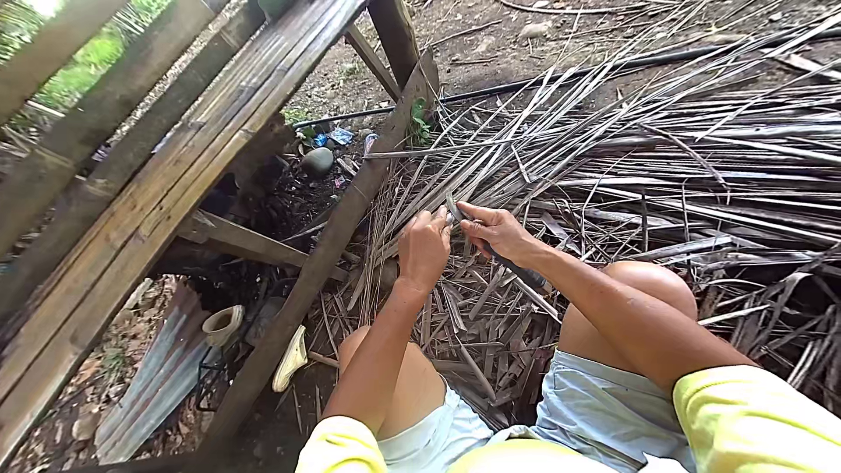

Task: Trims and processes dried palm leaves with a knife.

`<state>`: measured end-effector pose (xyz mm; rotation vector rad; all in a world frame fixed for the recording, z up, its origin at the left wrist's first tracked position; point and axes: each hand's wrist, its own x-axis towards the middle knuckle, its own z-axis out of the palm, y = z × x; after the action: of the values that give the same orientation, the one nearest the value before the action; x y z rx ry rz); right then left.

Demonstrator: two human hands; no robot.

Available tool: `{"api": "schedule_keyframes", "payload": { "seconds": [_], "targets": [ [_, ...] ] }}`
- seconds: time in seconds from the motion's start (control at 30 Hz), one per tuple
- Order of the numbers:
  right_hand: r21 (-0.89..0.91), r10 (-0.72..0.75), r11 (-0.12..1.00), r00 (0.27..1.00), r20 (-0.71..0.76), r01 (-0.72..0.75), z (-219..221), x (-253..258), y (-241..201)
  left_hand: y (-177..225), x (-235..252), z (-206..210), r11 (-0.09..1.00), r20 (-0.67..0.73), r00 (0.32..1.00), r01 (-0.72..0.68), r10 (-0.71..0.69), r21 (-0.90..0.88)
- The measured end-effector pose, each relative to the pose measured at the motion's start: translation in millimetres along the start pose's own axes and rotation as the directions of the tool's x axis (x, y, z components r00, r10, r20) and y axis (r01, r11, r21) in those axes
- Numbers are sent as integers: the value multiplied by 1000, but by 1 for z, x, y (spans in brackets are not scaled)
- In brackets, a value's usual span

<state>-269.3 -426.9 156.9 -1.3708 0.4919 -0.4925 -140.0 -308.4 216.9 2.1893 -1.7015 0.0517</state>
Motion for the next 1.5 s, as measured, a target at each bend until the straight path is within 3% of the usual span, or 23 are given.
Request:
{"api": "schedule_keyframes", "payload": {
  "seconds": [0.23,0.4,0.57,0.63,0.7,0.77,0.83,0.9,1.0,1.13,1.27,1.33,1.37,1.4,1.43,1.47,1.5],
  "targets": [
    [241,37,970,960,-277,32,-40,13,-12,7,-13,-15,993,-29,1000,1,-5,-119],
    [276,39,958,920,-390,76,-68,24,-13,0,-7,-16,988,-25,1000,11,-15,-151],
    [292,40,930,732,-680,221,-105,28,-12,-13,-10,-34,948,-18,981,181,-192,-261],
    [294,33,922,706,-707,252,-104,21,-20,-21,-9,-37,893,-72,952,252,-299,-373],
    [284,12,933,772,-636,219,-87,10,-29,-27,3,-31,813,-187,887,279,-422,-511],
    [279,-2,947,875,-484,156,-69,-1,-30,-32,11,-20,713,-277,830,189,-483,-676],
    [255,-25,961,954,-298,105,-59,-9,-27,-35,17,-10,641,-298,811,120,-504,-758],
    [241,-22,969,993,-118,50,-53,-14,-26,-33,20,-5,633,-247,831,155,-499,-758],
    [252,25,967,996,90,-47,-39,-18,-22,-29,23,4,579,-100,836,281,-539,-765],
    [307,120,923,933,340,-230,-16,-16,1,-12,22,15,375,6,791,297,-612,-878],
    [505,180,806,941,288,-309,0,-14,9,9,14,20,143,205,785,349,-585,-926],
    [590,201,747,950,239,-306,-1,-11,6,14,6,21,87,326,784,432,-528,-898],
    [608,201,738,955,217,-293,-3,-8,7,14,4,21,115,379,779,493,-499,-863],
    [609,202,741,959,199,-282,-6,-6,8,15,1,19,221,420,779,562,-465,-797],
    [603,219,747,960,176,-281,-9,-3,8,18,-2,16,406,404,802,579,-441,-707],
    [599,254,747,956,144,-289,-11,-2,7,21,-8,14,633,287,867,495,-408,-595],
    [598,294,742,949,116,-303,-13,-1,4,20,-14,15,840,93,944,325,-317,-435]
  ]
}}
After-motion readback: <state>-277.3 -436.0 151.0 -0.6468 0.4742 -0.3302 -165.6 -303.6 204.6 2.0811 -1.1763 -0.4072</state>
